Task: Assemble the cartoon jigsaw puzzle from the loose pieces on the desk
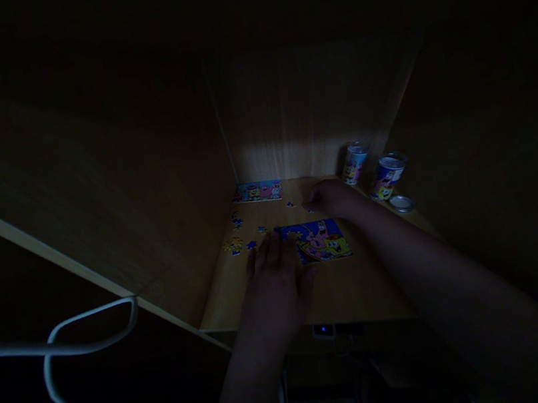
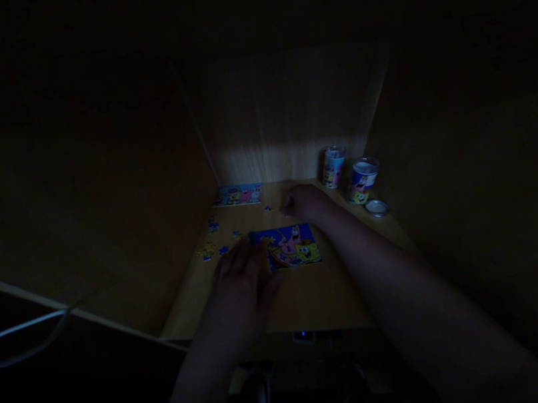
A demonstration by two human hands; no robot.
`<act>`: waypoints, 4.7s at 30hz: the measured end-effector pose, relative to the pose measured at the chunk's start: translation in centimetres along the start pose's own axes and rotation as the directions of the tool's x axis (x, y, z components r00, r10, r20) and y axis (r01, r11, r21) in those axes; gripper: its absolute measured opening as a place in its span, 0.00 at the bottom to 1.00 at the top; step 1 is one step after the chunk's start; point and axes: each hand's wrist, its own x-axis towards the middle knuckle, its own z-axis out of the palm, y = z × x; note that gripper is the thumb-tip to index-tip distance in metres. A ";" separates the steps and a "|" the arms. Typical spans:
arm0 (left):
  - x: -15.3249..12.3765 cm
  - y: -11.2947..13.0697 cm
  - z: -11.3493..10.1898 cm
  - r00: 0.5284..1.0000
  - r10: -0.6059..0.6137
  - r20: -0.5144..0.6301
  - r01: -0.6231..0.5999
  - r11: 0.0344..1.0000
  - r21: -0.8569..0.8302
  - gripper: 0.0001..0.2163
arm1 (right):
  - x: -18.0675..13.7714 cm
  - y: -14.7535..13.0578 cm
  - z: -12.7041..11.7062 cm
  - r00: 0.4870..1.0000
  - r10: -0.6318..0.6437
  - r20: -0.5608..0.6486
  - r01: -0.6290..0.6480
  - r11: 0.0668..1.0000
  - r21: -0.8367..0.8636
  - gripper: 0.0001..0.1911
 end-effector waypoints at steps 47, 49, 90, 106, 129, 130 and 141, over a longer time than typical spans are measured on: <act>0.1 0.0 0.4 0.997 0.059 -0.046 -0.061 0.997 -0.053 0.21 | 0.1 -0.1 0.3 1.000 -0.012 0.010 0.012 1.000 0.009 0.07; 0.1 0.1 0.4 0.997 0.066 -0.042 -0.070 0.994 -0.079 0.19 | 0.1 -0.1 0.3 1.000 -0.021 0.012 0.021 1.000 -0.009 0.07; 0.0 0.0 0.5 0.996 0.087 -0.034 -0.090 0.991 -0.100 0.23 | -0.7 -5.5 2.6 0.856 -0.481 -0.189 0.505 0.857 0.103 0.17; -0.3 -0.1 0.4 0.998 0.052 -0.042 -0.057 0.989 -0.138 0.21 | 4.1 -12.0 3.3 0.854 -0.499 0.149 0.520 0.835 -0.182 0.14; -0.4 -0.1 0.4 0.998 0.052 -0.038 -0.056 0.990 -0.128 0.21 | 6.5 -9.8 1.7 0.832 -0.491 0.257 0.495 0.867 0.055 0.20; -0.4 -0.1 0.4 0.998 0.056 -0.040 -0.061 0.990 -0.130 0.21 | 6.4 -9.7 1.6 0.824 -0.499 0.269 0.498 0.864 0.076 0.20; -0.4 0.0 0.5 0.998 0.036 -0.057 -0.042 0.994 -0.097 0.22 | 7.3 -8.4 2.5 0.805 -0.514 0.296 0.506 0.856 0.109 0.14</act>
